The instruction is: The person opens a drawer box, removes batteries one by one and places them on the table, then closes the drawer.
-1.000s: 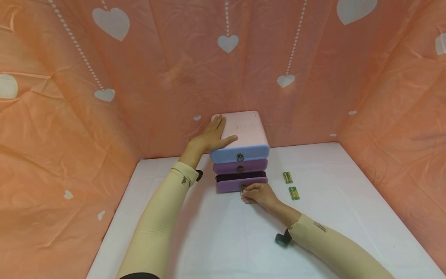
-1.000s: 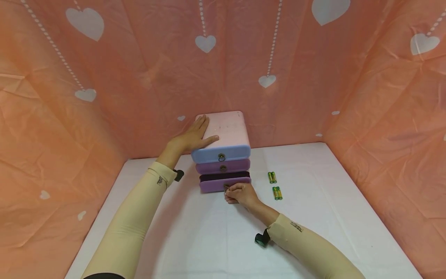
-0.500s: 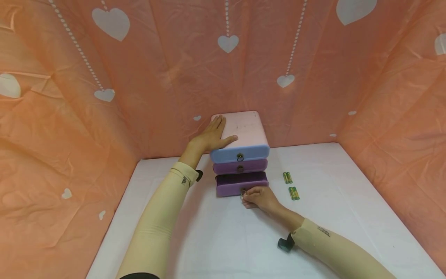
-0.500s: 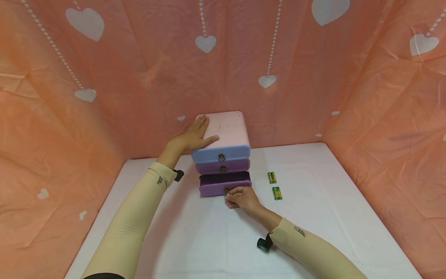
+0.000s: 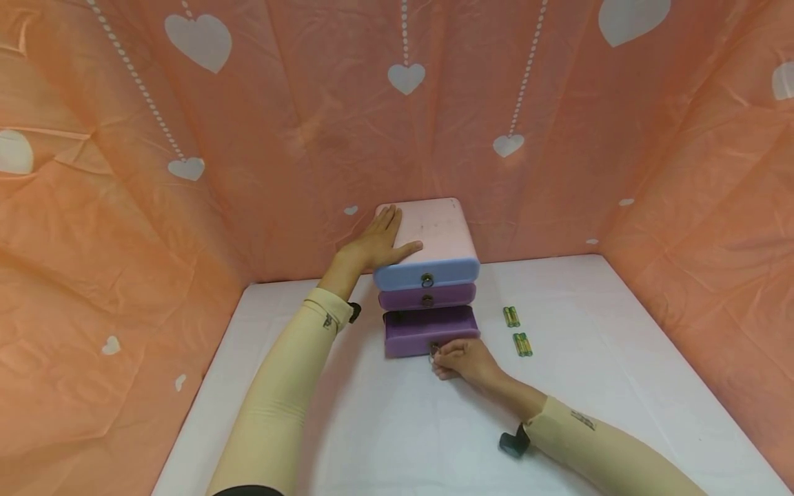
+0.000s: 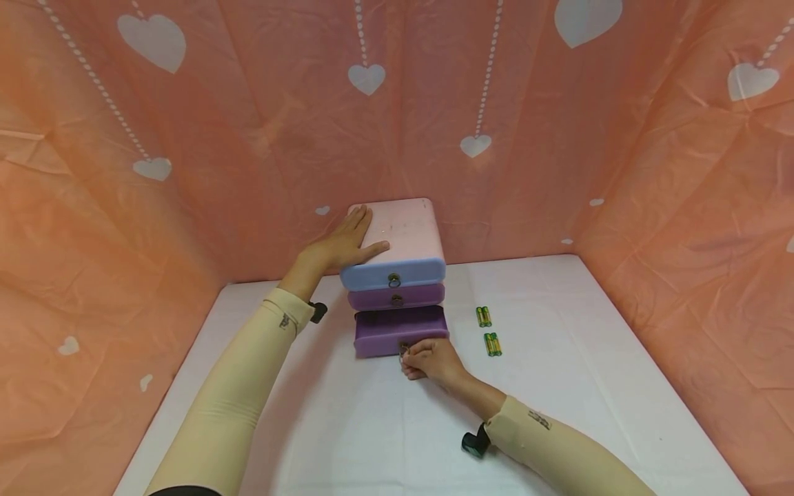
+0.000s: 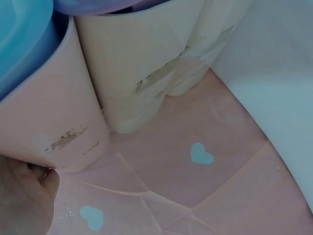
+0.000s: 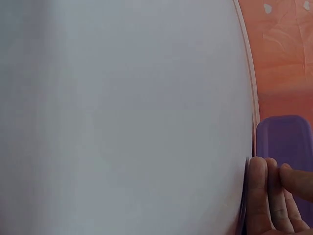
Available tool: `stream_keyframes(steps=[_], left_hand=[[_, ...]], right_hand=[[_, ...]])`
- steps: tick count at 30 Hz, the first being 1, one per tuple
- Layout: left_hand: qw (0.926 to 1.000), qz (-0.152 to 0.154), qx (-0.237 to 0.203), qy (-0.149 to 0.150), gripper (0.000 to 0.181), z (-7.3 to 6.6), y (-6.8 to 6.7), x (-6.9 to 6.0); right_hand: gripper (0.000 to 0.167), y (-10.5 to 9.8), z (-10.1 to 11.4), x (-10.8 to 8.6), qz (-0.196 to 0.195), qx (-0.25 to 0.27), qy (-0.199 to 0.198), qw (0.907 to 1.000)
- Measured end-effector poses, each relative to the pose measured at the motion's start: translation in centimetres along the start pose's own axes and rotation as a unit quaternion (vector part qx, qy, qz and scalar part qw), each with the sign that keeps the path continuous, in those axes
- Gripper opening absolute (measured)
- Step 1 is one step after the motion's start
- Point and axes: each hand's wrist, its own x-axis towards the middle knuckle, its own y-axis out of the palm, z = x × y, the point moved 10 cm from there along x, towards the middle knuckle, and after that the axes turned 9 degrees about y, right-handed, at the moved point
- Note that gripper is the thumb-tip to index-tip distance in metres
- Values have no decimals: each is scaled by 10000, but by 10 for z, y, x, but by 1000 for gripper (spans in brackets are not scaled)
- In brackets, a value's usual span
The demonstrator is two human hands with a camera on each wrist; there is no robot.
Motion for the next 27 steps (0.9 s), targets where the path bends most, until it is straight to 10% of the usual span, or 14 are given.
stream_keyframes(steps=[27], left_hand=[[10000,-17,-57,75,106,-2,-1,-1]], right_hand=[[16,8,-12,-29,114,-214,74,9997]])
